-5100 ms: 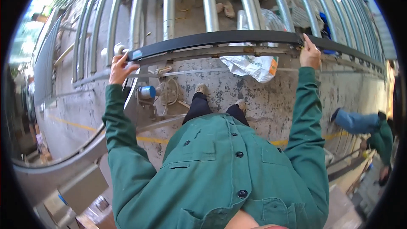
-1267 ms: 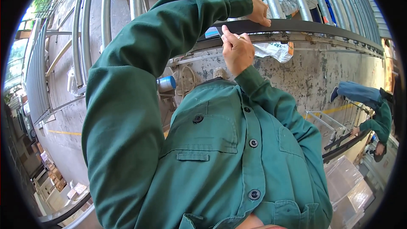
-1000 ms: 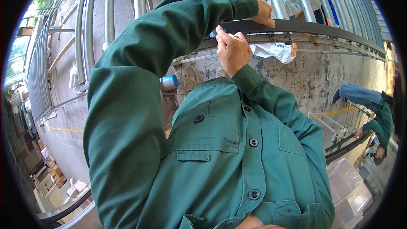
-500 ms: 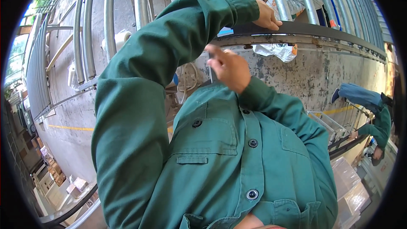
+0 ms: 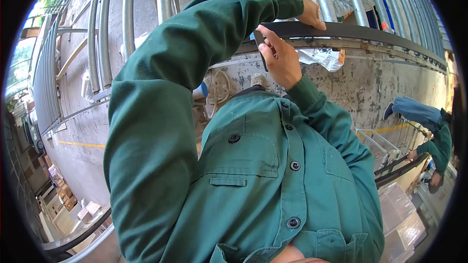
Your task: The recorder cleans furniture strips with a solution and cloth, then attaches them to a large circular metal furniture frame using tape.
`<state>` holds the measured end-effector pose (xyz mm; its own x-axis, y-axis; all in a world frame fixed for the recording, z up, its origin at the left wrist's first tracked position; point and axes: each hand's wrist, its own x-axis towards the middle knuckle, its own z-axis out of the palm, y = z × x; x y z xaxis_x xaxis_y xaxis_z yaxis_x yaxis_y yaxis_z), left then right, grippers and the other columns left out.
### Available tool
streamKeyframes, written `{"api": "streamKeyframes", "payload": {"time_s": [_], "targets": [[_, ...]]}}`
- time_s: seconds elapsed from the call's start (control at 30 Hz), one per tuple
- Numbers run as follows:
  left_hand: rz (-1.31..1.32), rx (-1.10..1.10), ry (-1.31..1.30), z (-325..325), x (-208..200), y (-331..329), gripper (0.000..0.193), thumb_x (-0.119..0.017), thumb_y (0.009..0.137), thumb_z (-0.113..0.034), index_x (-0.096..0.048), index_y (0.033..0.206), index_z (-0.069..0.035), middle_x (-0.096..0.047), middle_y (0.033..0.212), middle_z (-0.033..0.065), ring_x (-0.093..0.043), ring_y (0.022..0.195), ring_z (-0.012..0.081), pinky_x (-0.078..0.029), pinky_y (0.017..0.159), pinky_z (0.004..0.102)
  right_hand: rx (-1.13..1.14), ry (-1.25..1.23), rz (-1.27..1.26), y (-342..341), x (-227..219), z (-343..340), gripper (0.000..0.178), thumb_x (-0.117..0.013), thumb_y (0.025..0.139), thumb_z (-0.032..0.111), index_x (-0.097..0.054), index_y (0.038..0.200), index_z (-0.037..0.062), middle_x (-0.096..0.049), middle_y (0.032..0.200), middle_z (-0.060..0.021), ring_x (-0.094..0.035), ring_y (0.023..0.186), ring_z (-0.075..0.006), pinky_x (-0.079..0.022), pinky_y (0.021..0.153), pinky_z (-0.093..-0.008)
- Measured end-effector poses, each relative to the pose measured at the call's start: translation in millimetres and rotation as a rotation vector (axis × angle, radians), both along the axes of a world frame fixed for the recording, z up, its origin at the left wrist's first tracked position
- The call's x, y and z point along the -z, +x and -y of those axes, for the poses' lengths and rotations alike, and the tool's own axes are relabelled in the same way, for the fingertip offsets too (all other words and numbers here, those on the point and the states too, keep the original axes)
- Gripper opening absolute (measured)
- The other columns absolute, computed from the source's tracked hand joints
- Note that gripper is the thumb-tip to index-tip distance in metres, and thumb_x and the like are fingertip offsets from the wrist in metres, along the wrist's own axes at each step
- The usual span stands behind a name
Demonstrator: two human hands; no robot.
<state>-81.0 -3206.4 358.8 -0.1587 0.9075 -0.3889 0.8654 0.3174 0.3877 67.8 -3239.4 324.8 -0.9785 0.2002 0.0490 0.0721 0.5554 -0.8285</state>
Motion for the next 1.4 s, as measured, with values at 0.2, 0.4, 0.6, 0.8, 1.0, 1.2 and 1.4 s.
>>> {"api": "streamKeyframes", "payload": {"time_s": [0.2,0.4,0.6,0.8,1.0,1.2,1.4], "targets": [[0.010,0.032,0.006,0.2,2.9,-2.7,0.070,-0.036,0.082,-0.066,-0.063,0.107,-0.007,-0.062,0.103,0.0158,-0.059,0.092,0.0280,-0.045,0.085,0.0353,0.126,0.003,-0.103,-5.7,11.3,16.3,0.034,-0.048,0.084,0.009,-0.048,0.117,0.0062,-0.060,0.085,-0.0185,-0.058,0.077,-0.0357,-0.046,0.068,-0.0423],[0.100,0.009,-0.085,2.1,-4.1,-1.9,0.071,-0.035,0.082,-0.065,-0.058,0.114,-0.006,-0.046,0.127,0.0192,-0.038,0.121,0.0338,-0.021,0.105,0.0385,0.140,0.118,-0.239,-4.6,25.5,23.8,0.032,-0.049,0.083,0.006,-0.051,0.114,0.0028,-0.060,0.084,-0.0197,-0.058,0.075,-0.0349,-0.047,0.065,-0.0405],[0.000,0.032,0.045,7.2,1.8,1.0,0.064,-0.040,0.081,-0.066,-0.063,0.109,-0.013,-0.061,0.108,0.0148,-0.057,0.100,0.0286,-0.042,0.090,0.0354,0.152,0.115,-0.184,-6.9,21.9,29.4,0.030,-0.051,0.082,0.006,-0.054,0.112,0.0032,-0.060,0.084,-0.0184,-0.059,0.075,-0.0336,-0.047,0.065,-0.0399],[-0.033,0.018,0.030,6.9,2.1,0.6,0.064,-0.041,0.081,-0.065,-0.063,0.109,-0.012,-0.060,0.109,0.0154,-0.056,0.101,0.0295,-0.041,0.091,0.0357,0.173,0.024,-0.203,-6.5,18.7,27.1,0.029,-0.051,0.082,0.007,-0.056,0.111,0.0039,-0.061,0.084,-0.0181,-0.059,0.075,-0.0330,-0.047,0.066,-0.0398],[-0.070,0.028,0.026,4.4,2.6,0.5,0.064,-0.040,0.082,-0.064,-0.063,0.109,-0.012,-0.060,0.109,0.0150,-0.056,0.102,0.0295,-0.041,0.092,0.0349,0.071,0.077,-0.189,-11.4,18.9,38.1,0.029,-0.052,0.081,0.005,-0.056,0.109,0.0025,-0.060,0.080,-0.0173,-0.059,0.071,-0.0329,-0.047,0.063,-0.0387],[0.012,0.005,0.028,3.9,2.6,5.3,0.062,-0.041,0.082,-0.063,-0.060,0.114,-0.014,-0.057,0.115,0.0141,-0.054,0.105,0.0285,-0.039,0.094,0.0337,-0.023,0.060,-0.253,-0.9,26.3,55.1,0.029,-0.054,0.078,0.004,-0.055,0.108,0.0043,-0.058,0.077,-0.0151,-0.057,0.067,-0.0332,-0.046,0.059,-0.0403],[0.010,0.150,0.088,13.8,2.4,-2.4,0.050,-0.045,0.084,-0.056,-0.053,0.122,-0.026,-0.052,0.120,0.0144,-0.053,0.106,0.0289,-0.042,0.089,0.0353,-0.399,-0.131,0.066,25.5,-14.8,11.7,0.047,-0.059,0.080,0.009,-0.047,0.126,0.0127,-0.055,0.069,-0.0080,-0.052,0.057,-0.0174,-0.044,0.057,-0.0302]]}}
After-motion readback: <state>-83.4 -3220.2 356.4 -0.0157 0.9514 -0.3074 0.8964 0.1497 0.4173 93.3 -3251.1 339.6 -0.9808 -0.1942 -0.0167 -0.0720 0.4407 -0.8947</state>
